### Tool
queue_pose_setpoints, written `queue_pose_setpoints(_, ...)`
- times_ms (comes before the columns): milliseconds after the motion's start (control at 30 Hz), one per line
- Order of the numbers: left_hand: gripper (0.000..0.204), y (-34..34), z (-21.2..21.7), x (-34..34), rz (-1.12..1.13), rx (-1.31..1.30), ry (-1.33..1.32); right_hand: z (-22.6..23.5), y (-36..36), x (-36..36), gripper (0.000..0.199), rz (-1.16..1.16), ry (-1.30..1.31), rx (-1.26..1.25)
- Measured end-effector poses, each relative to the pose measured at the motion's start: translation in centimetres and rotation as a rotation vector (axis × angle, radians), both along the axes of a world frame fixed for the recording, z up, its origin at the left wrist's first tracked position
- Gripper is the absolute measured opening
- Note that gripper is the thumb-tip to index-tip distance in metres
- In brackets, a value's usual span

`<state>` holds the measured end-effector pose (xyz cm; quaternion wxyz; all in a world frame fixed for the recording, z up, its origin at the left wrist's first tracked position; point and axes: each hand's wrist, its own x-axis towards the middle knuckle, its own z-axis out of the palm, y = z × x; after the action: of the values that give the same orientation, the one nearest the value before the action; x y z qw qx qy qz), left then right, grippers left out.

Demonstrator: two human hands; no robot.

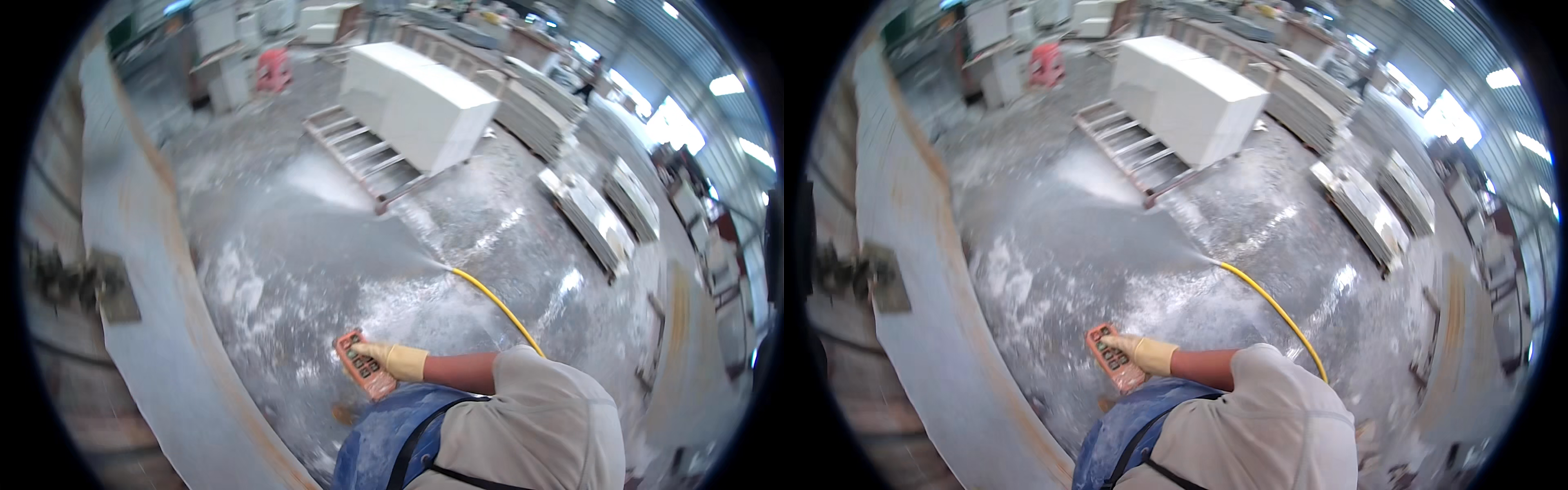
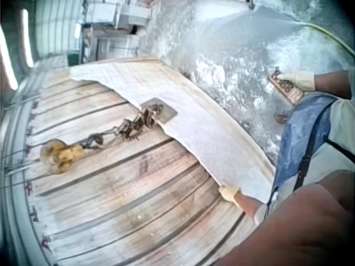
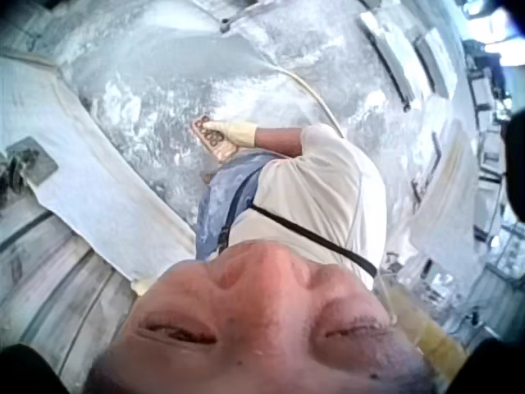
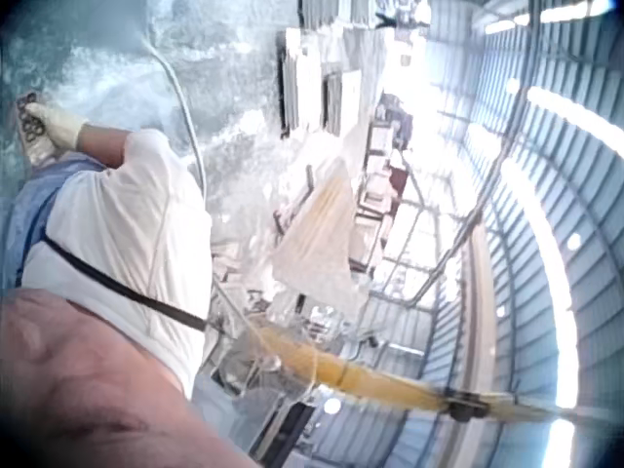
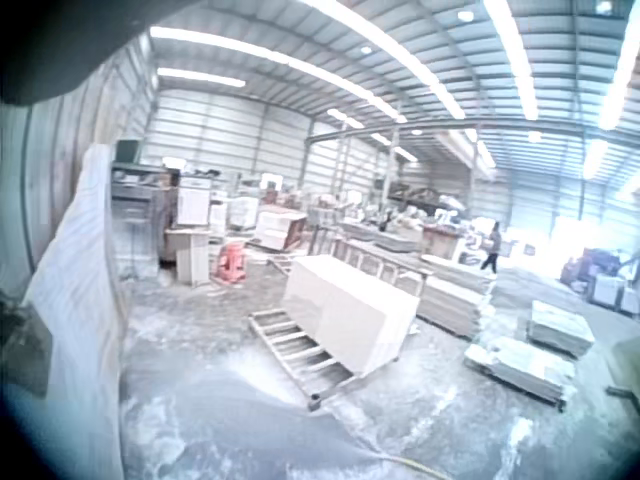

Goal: The person operates a remote control to maneuver a vacuum lifter holding a large stone slab. They guide the slab to a wooden rack and release it. Later, they use a metal pry bar to adjust the slab's position on the rack.

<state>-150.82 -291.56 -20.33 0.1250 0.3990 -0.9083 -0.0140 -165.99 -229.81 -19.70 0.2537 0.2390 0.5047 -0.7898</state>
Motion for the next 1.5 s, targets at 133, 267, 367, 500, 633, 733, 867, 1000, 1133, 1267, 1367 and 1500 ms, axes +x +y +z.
queue_pose_setpoints(133,0.063,2.2,5.3,-10.4,-0.427,-0.055,0.085,0.8,-0.1,-0.5,0.039,-0.172,0.015,-0.201)
queue_pose_setpoints(267,0.064,2.5,4.7,-13.8,-0.352,0.056,0.046,0.6,-0.5,-0.5,0.037,-0.177,0.074,-0.253)
queue_pose_setpoints(367,0.069,0.3,3.8,-12.5,-0.181,0.108,0.015,0.3,-0.1,1.1,0.033,0.219,0.897,0.753)
queue_pose_setpoints(500,0.053,-3.3,-0.1,-14.9,-0.291,0.615,0.283,0.8,0.2,3.5,0.039,0.255,0.591,0.637)
queue_pose_setpoints(633,0.049,-3.3,1.6,-12.4,-0.497,-0.126,-0.257,0.2,-0.5,5.7,0.049,-0.053,0.447,0.213)
queue_pose_setpoints(733,0.032,0.1,3.3,-9.6,-0.168,0.274,-0.083,-3.0,0.9,7.7,0.049,-0.318,0.084,-0.231)
queue_pose_setpoints(867,0.05,-1.6,3.8,-13.3,-0.203,0.169,0.082,-0.6,-1.5,1.4,0.047,-0.296,0.119,-0.217)
queue_pose_setpoints(1000,0.05,-1.6,2.5,-12.6,-0.244,0.191,0.111,0.7,-2.9,2.5,0.048,-0.293,0.082,-0.183)
queue_pose_setpoints(1133,0.049,-2.8,2.0,-12.4,-0.199,0.197,0.011,-1.5,-2.4,2.6,0.049,-0.259,0.077,-0.219)
queue_pose_setpoints(1267,0.049,-2.2,2.1,-13.2,-0.312,0.127,0.129,-1.1,-2.9,2.3,0.051,-0.292,0.079,-0.219)
queue_pose_setpoints(1367,0.054,-2.9,2.2,-11.9,-0.61,-0.171,0.243,0.2,-3.4,1.2,0.054,-0.3,0.117,-0.279)
queue_pose_setpoints(1500,0.052,-3.1,2.3,-11.6,-0.913,-0.332,0.147,1.1,-2.4,-0.6,0.062,-0.365,0.073,-0.273)
